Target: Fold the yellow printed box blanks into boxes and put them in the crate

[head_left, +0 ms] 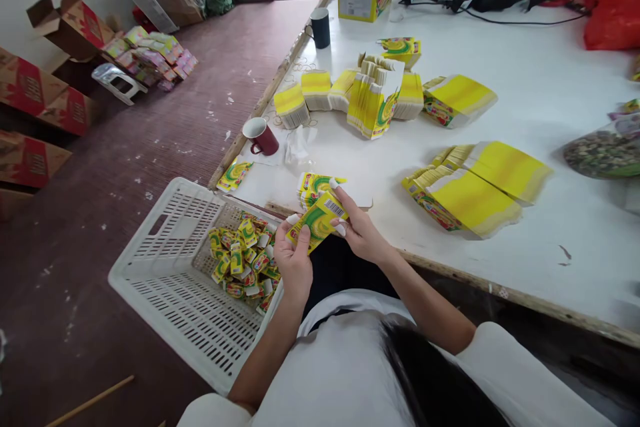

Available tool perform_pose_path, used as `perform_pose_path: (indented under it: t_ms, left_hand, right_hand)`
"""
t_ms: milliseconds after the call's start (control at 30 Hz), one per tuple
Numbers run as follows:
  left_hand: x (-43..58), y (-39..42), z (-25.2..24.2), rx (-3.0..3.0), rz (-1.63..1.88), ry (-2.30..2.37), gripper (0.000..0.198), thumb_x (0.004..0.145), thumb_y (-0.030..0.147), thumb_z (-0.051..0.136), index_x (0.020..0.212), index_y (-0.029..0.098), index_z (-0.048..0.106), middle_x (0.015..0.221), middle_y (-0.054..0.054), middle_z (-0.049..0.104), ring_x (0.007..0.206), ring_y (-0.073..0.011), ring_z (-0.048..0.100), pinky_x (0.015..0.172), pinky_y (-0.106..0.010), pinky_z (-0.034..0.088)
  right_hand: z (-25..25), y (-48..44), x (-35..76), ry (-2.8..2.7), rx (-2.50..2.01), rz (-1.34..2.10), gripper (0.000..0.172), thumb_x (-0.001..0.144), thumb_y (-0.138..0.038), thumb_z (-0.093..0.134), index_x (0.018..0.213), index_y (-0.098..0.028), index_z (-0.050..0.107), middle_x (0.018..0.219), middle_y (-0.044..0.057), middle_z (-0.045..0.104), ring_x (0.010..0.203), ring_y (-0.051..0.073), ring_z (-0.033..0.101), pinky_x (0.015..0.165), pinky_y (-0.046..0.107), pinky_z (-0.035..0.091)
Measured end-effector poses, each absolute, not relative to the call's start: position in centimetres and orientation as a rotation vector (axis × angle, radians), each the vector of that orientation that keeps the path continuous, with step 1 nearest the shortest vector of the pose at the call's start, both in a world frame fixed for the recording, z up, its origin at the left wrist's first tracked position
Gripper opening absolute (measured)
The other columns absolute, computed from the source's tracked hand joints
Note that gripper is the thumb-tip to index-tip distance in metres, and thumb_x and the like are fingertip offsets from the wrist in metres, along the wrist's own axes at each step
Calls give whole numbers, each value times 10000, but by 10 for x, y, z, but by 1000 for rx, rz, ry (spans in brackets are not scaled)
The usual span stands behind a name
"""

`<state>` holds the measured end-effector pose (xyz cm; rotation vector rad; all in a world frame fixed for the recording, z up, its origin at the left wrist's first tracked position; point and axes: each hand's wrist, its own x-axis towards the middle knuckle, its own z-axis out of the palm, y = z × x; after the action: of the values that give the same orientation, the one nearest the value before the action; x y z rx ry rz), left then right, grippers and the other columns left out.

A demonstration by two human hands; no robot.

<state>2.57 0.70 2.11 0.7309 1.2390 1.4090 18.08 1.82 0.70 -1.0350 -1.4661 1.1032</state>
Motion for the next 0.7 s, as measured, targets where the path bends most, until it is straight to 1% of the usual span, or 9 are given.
perform_pose_path:
  t_ms: [100,167,233,300,400,467,533,600,700]
  left_hand:
    - [27,8,23,614,1360,1194,507,673,393,904,1064,207,641,947,-21,771,807,-150,751,752,-232,590]
    - [26,11,24,539,1304,1164,520,652,368,919,1060,201,642,921,-21,778,769,-141,751,709,-212,584]
    - [23,16,23,489,1269,1141,498,647,330,922,1043,194,653,900,-20,782,737,-130,747,675,-197,578]
    - [21,19,22,459,1244,1123,464,647,296,919,1022,189,668,902,-25,785,726,-130,746,645,-190,573]
    - [19,21,20,429,1186,1110,428,657,255,906,1019,183,690,922,-36,788,732,-135,749,627,-186,568]
    - [20,20,19,405,1149,1110,403,674,234,891,1025,181,698,926,-34,787,730,-132,749,638,-187,572]
    - [21,19,18,367,1119,1115,381,683,210,877,1021,179,704,930,-30,786,719,-123,744,635,-180,571]
    - [21,18,18,323,1091,1122,362,681,181,868,1007,174,712,940,-33,787,712,-115,738,609,-165,559]
    - [20,19,17,299,1077,1134,340,683,166,859,993,167,720,926,-33,787,693,-109,727,593,-160,550]
  right_hand:
    - [6,18,178,-1496,-1055,1078,745,1010,-581,430,1630,-233,205,1638,138,364,1533,298,318,1253,520,277]
    - [5,18,180,-1491,-964,1179,793,986,-604,482,1634,-249,193,1658,123,332,1519,309,347,1223,503,343]
    - [4,19,183,-1446,-860,1298,854,953,-625,544,1635,-263,178,1671,121,303,1479,315,415,1159,480,438]
    - [3,20,186,-1393,-813,1348,874,930,-643,575,1628,-274,199,1671,118,305,1463,310,438,1122,464,478]
    - [3,19,188,-1372,-849,1312,799,943,-657,539,1599,-275,291,1662,102,327,1500,291,377,1176,460,413]
    - [4,18,187,-1389,-877,1269,737,965,-647,503,1576,-267,340,1646,106,354,1501,285,371,1204,462,368]
    - [5,18,185,-1413,-906,1214,684,981,-630,483,1548,-260,383,1597,117,421,1467,285,413,1204,471,363]
    - [5,19,183,-1428,-938,1148,641,988,-620,476,1515,-259,421,1526,124,489,1416,283,468,1184,482,388]
    - [7,21,183,-1468,-977,1026,574,988,-598,491,1456,-264,484,1446,134,533,1373,283,499,1167,498,408]
